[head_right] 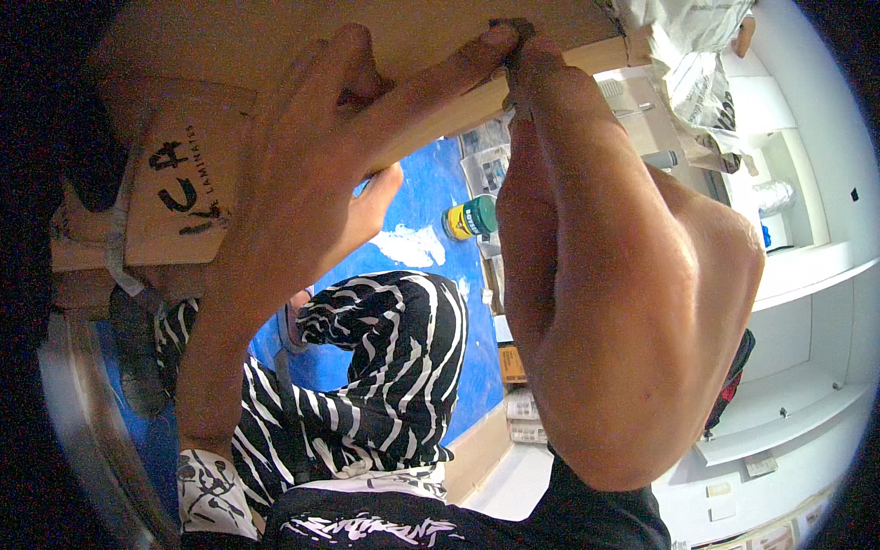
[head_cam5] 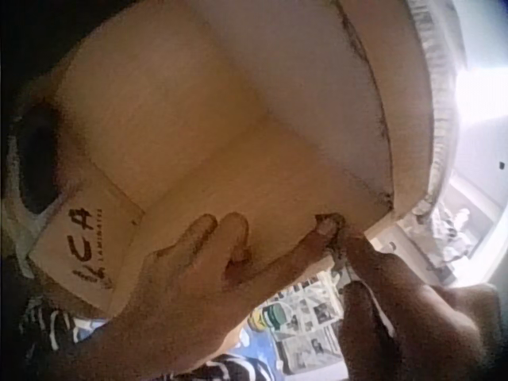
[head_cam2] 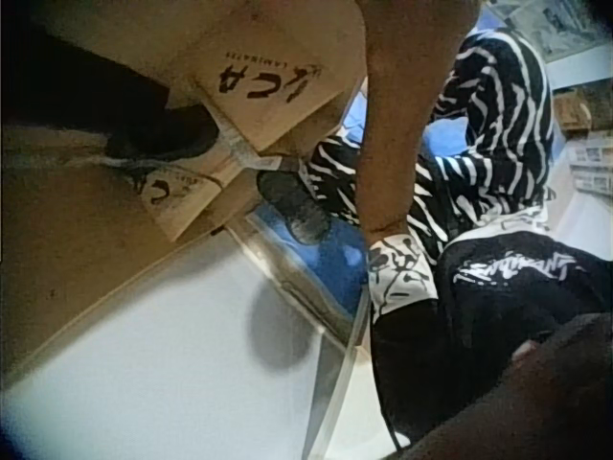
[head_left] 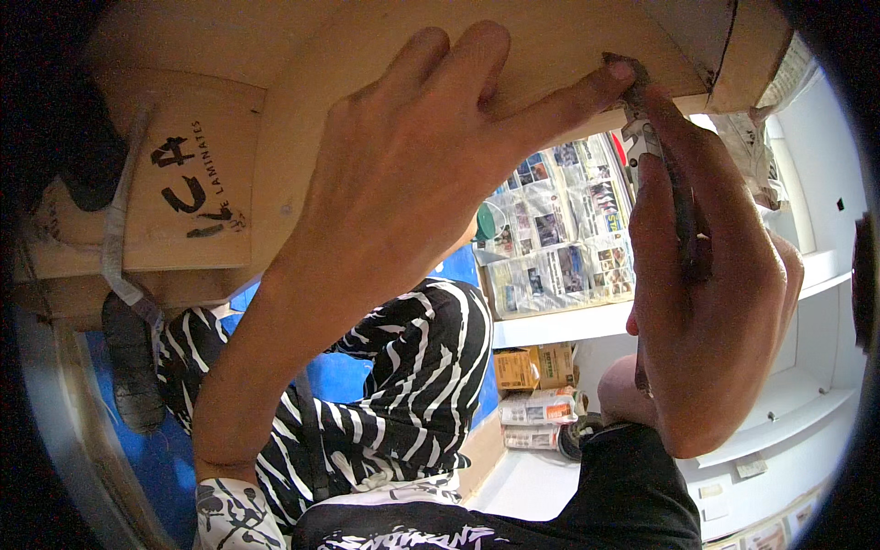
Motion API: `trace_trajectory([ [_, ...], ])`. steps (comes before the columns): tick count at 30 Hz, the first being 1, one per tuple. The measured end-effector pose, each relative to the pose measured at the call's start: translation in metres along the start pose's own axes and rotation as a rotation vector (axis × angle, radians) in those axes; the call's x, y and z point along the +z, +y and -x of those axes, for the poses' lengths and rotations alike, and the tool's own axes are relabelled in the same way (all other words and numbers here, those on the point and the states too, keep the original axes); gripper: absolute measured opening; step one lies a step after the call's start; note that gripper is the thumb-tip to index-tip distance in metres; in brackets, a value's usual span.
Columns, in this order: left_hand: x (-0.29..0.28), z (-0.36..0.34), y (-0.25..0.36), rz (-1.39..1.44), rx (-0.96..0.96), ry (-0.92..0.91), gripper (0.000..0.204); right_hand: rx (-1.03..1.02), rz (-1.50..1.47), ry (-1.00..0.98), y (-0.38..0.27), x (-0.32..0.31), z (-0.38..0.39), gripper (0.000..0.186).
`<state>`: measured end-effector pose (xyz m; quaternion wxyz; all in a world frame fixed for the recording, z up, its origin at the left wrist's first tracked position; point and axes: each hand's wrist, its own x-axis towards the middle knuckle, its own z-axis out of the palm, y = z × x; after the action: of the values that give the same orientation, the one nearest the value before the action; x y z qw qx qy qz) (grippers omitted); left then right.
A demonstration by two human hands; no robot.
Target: The person uses a utility knife to cut the edge of a laminate sheet on a wooden cabinet, then peels off a piece of tape.
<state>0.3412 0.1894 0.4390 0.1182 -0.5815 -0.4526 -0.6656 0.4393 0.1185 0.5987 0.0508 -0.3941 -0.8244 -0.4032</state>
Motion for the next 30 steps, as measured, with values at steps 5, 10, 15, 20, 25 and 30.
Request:
trace_trajectory([
  [5,0.02,0.009,-0.026,-0.171,0.092,0.022,0.075,-0.045,0.002,0.002,0.001,0.002,-0.003,0.03],
  [10,0.02,0.008,-0.021,-0.182,0.08,0.047,0.078,-0.044,-0.014,-0.004,0.0,0.003,-0.004,0.029],
  [15,-0.008,-0.009,0.012,-0.041,-0.003,-0.06,0.08,0.062,-0.026,-0.039,-0.005,0.0,-0.004,0.029],
  [20,-0.016,-0.01,0.009,0.099,0.0,-0.095,0.081,0.235,-0.115,-0.035,-0.027,0.002,-0.005,0.029],
  [25,0.021,0.008,-0.022,-0.077,0.107,0.082,0.08,0.255,-0.089,-0.047,-0.033,0.002,-0.005,0.029],
  [30,0.011,0.003,-0.007,-0.067,0.027,0.022,0.079,0.267,-0.109,-0.049,-0.031,0.004,-0.003,0.027],
])
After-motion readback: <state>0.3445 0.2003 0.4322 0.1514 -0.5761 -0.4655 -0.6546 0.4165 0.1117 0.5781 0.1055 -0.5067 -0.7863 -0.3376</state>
